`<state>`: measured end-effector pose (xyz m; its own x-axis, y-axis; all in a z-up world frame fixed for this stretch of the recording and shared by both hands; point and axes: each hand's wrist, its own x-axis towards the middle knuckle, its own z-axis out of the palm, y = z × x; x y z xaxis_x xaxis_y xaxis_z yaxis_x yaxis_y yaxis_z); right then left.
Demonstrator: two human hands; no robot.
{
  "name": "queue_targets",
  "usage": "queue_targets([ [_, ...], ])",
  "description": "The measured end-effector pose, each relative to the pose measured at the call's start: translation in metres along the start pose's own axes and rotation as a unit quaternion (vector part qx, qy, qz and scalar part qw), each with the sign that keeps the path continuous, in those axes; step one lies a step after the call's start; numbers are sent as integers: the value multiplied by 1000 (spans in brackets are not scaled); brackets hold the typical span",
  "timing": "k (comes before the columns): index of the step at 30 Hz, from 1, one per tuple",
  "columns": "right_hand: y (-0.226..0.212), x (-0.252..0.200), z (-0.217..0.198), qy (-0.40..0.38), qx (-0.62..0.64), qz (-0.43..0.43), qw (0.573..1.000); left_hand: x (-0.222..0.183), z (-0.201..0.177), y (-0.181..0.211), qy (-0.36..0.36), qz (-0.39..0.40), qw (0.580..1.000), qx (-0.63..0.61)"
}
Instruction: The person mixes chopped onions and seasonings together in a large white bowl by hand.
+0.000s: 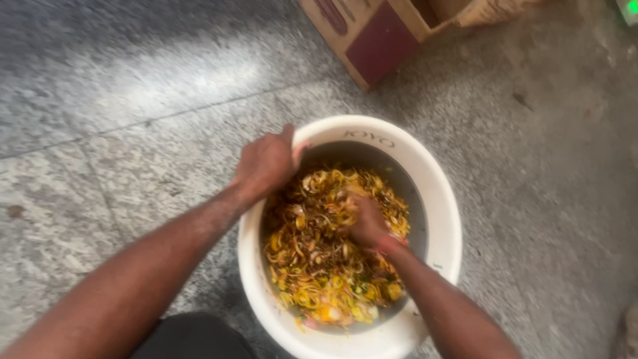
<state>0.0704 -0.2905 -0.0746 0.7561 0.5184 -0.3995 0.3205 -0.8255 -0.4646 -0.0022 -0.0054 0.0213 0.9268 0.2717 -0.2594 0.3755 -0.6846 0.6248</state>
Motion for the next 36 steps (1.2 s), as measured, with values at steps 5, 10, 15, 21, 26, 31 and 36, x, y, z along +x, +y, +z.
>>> queue_targets([
  [5, -1, -58, -48, -84, 73, 147, 983, -3, 14, -11, -1, 7, 1000, -20],
  [10, -42, -40, -105, -165, 146, 171, 960, 7, 18, -15, 20, 24, 999, 23],
  [15, -140, 9, -70, -166, 141, 260, 941, -1, 19, -17, 53, 49, 997, 10],
  [21, -133, -90, 1, -211, -209, -121, 947, -3, 11, -12, -10, -4, 1000, -27],
  [26, 3, -99, 44, -251, -247, 101, 930, 2, 8, -7, -22, -15, 1000, -16],
  [31, 39, -3, 57, 59, -128, -86, 986, -13, -2, 0, -17, -23, 1000, -3],
  [36, 15, 18, -11, 64, -6, 74, 995, -34, 11, -21, 7, -120, 985, -126],
])
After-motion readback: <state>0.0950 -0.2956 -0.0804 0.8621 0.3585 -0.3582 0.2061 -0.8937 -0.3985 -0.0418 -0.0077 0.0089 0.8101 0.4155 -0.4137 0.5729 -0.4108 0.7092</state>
